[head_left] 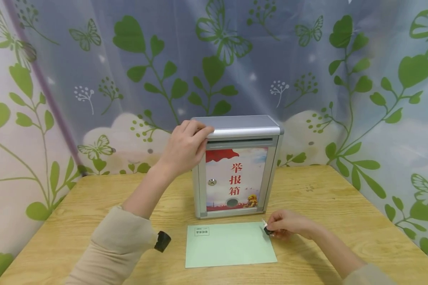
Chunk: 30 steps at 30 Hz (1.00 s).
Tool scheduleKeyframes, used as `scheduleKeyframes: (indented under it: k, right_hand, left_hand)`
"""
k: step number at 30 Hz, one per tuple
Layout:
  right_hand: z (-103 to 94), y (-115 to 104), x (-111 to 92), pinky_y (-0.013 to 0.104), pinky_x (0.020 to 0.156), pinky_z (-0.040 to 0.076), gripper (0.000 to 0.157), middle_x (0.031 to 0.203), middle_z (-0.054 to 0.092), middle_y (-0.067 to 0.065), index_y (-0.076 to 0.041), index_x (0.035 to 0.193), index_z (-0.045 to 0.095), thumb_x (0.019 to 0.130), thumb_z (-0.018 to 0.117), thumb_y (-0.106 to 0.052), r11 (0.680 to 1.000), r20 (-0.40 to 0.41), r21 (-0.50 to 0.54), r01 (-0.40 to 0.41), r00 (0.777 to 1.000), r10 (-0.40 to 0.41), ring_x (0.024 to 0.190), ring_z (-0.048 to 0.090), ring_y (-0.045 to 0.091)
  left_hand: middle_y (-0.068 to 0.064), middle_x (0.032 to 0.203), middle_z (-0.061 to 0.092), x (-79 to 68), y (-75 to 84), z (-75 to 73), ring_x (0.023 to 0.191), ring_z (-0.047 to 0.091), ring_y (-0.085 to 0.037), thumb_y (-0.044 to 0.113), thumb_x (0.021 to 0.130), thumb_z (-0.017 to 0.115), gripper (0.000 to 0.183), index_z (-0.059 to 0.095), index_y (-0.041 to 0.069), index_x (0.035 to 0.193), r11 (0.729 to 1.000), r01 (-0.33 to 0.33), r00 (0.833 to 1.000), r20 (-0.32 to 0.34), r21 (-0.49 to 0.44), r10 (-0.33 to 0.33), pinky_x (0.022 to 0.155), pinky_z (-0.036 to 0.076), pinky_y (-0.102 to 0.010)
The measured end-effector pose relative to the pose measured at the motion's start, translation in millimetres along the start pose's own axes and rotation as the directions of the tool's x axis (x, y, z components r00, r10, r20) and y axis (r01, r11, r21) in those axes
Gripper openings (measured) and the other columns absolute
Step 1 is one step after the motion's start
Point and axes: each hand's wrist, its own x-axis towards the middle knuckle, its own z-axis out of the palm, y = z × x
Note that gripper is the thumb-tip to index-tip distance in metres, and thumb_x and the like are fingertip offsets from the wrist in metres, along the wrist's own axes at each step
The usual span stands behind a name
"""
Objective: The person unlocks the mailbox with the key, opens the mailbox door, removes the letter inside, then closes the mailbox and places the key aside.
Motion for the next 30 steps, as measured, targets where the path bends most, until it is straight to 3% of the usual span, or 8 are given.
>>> scheduleKeyframes:
  k: [8, 17, 24, 30]
  right_hand:
    - [-9.7, 6, -6, 0.020, 0.046, 0.037, 0.014, 0.063, 0.056, 0.002, -0.001, 0.079, 0.060, 0.085, 0.063, -0.013, 0.992, -0.052, -0.124, -0.037, 0.998, 0.031, 0.049, 0.046, 0.008]
    - [-7.8, 5, -8, 0.019, 0.042, 0.034, 0.014, 0.061, 0.057, 0.003, -0.004, 0.075, 0.058, 0.083, 0.064, -0.013, 0.976, -0.042, -0.203, -0.081, 0.996, 0.074, 0.048, 0.045, 0.009]
    - [-4.3, 2, -6, 0.018, 0.039, 0.035, 0.016, 0.057, 0.058, 0.003, -0.004, 0.073, 0.056, 0.081, 0.067, -0.013, 0.965, -0.065, -0.245, -0.091, 0.995, 0.077, 0.045, 0.047, 0.008]
    - [-5.7, 0, -3, 0.019, 0.040, 0.036, 0.026, 0.059, 0.057, 0.003, -0.003, 0.076, 0.057, 0.089, 0.060, -0.024, 0.967, -0.092, -0.241, -0.086, 0.994, 0.065, 0.045, 0.046, 0.009]
  left_hand:
    - [-0.014, 0.093, 0.057, 5.2, -0.5, -6.3, 0.081, 0.051, -0.030, -0.003, 0.082, 0.059, 0.020, 0.067, 0.000, 0.100, 0.999, -0.020, 0.999, 0.036, -0.027, 0.021, 0.065, 0.043, -0.036]
    - [-0.011, 0.089, 0.055, 13.0, -1.0, -17.5, 0.079, 0.048, -0.028, -0.004, 0.080, 0.054, 0.024, 0.067, 0.001, 0.100, 0.999, 0.037, 0.982, 0.184, -0.022, -0.033, 0.066, 0.042, -0.033]
    - [-0.011, 0.088, 0.054, 10.2, -3.9, -18.7, 0.078, 0.047, -0.027, -0.003, 0.081, 0.055, 0.023, 0.067, 0.002, 0.100, 0.999, 0.031, 0.983, 0.182, -0.006, -0.030, 0.067, 0.041, -0.033]
    - [-0.010, 0.086, 0.055, 10.4, -5.8, -21.6, 0.077, 0.048, -0.026, 0.006, 0.083, 0.063, 0.014, 0.068, 0.003, 0.095, 0.999, 0.043, 0.985, 0.165, 0.033, -0.048, 0.066, 0.041, -0.033]
